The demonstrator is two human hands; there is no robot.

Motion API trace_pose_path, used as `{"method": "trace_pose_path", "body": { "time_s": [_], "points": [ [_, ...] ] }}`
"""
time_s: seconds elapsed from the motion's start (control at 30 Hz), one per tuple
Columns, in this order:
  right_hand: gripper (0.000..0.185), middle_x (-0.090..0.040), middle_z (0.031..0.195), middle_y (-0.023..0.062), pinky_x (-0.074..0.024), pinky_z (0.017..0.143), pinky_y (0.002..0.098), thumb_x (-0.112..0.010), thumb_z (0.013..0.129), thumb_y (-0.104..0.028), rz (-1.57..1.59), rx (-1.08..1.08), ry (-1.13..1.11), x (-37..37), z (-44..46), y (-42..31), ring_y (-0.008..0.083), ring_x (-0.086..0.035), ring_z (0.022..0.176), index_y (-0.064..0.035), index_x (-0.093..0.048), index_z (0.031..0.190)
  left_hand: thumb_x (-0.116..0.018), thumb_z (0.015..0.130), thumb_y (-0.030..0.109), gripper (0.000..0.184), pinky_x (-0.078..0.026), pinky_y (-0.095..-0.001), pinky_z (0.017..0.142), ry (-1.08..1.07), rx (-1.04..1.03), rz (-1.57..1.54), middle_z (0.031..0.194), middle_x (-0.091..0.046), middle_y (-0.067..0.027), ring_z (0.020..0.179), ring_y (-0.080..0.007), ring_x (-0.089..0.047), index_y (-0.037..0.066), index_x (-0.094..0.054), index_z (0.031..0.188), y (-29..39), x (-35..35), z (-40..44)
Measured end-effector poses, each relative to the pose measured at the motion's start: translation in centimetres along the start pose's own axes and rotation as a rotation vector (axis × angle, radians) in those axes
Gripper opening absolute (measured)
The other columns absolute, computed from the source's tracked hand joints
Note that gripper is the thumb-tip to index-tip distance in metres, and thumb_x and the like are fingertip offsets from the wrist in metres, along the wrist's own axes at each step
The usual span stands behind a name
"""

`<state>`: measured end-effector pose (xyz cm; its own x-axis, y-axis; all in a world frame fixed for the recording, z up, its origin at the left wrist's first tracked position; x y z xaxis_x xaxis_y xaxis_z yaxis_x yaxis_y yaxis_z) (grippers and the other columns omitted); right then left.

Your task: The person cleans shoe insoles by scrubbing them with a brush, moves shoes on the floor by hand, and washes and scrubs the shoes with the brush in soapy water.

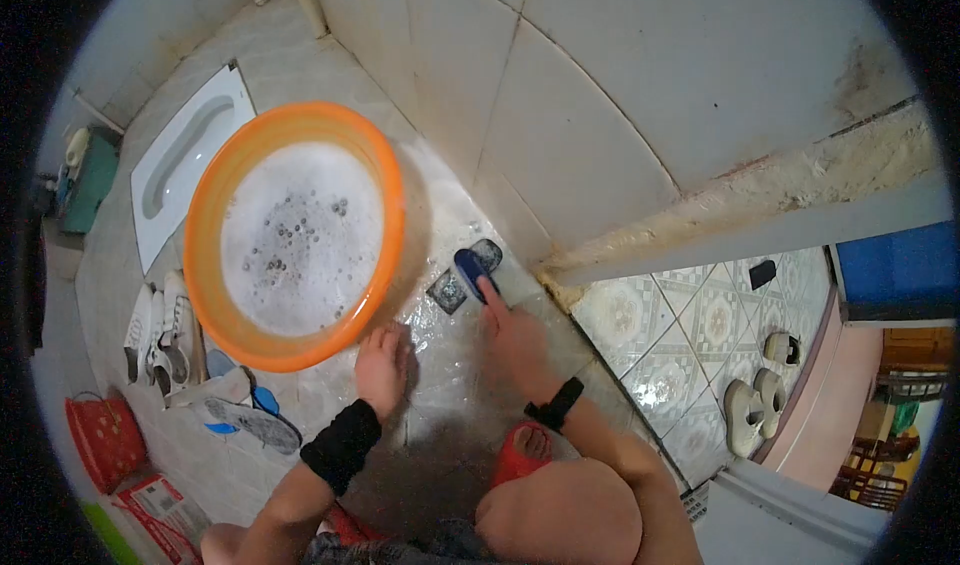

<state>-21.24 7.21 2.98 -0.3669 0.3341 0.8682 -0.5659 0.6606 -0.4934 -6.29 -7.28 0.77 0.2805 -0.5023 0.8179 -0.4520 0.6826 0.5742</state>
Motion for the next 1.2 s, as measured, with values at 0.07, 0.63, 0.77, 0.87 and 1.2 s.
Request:
{"method": "trace_pose_path", "body": {
  "time_s": [0.07,0.63,0.77,0.87,1.2],
  "points": [
    [0.044,-0.052,0.058,0.0122,-0.0421,0.048,0.0417,-0.048,0.087,-0.022,-0.131,0.011,0.029,-0.6,0.9,1.7,0.0305,-0.053,0.051,-0.0308,-0.041,0.129,-0.057,0.076,0.009,0.033,-0.043,-0.041,0.083,0.043,-0.021,0.013,0.107,-0.054,-0.0153,0.096,-0.0328,-0.052,0.005,-0.054,0.108,1.4,0.3,1.6],
    [0.045,-0.054,0.059,0.015,-0.0449,0.05,0.0402,-0.054,0.084,-0.023,0.093,-0.003,-0.089,2.9,-2.6,4.6,0.0315,-0.056,0.053,-0.0286,-0.044,0.128,-0.055,0.072,0.003,0.058,-0.044,-0.0432,0.087,-0.232,-0.336,0.33,0.129,-0.041,-0.0077,0.117,-0.0351,-0.038,0.015,-0.041,0.127,6.4,-5.4,8.2],
    [0.045,-0.055,0.06,0.0157,-0.0444,0.05,0.0415,-0.054,0.085,-0.023,0.021,0.001,-0.141,2.2,-3.1,4.6,0.0324,-0.056,0.054,-0.027,-0.043,0.128,-0.063,0.076,0.013,0.044,-0.048,-0.04,0.082,-0.64,-0.015,0.205,0.125,-0.043,-0.0122,0.103,-0.0276,-0.051,0.008,-0.048,0.116,4.2,-4.0,7.6],
    [0.045,-0.055,0.06,0.0157,-0.0442,0.05,0.0419,-0.053,0.085,-0.023,0.058,-0.014,-0.109,2.3,-3.1,4.1,0.0323,-0.056,0.054,-0.0271,-0.044,0.128,-0.064,0.08,0.02,0.04,-0.05,-0.0334,0.076,-0.695,0.641,-0.589,0.119,-0.046,-0.0141,0.094,-0.0196,-0.055,0.003,-0.047,0.112,-0.4,-4.0,5.0],
    [0.045,-0.053,0.063,0.0168,-0.0427,0.048,0.0408,-0.048,0.087,-0.019,-0.076,0.228,-0.399,-3.4,-4.9,-4.6,0.0311,-0.054,0.052,-0.0241,-0.04,0.132,-0.04,0.092,0.005,0.022,-0.052,-0.0356,0.078,-0.17,0.847,-1.363,0.107,-0.051,-0.0092,0.093,-0.0178,-0.054,0.001,-0.039,0.114,-4.8,-7.2,-2.1]
  ]
}}
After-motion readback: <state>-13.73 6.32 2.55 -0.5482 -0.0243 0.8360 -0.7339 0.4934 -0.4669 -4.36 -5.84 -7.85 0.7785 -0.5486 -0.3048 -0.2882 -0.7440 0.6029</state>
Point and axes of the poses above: each hand's wrist, its own z-axis towards the middle knuckle, its own x-axis out of the back of the hand, y = z × x, the point moved 6 cm from there along z, towards the middle knuckle
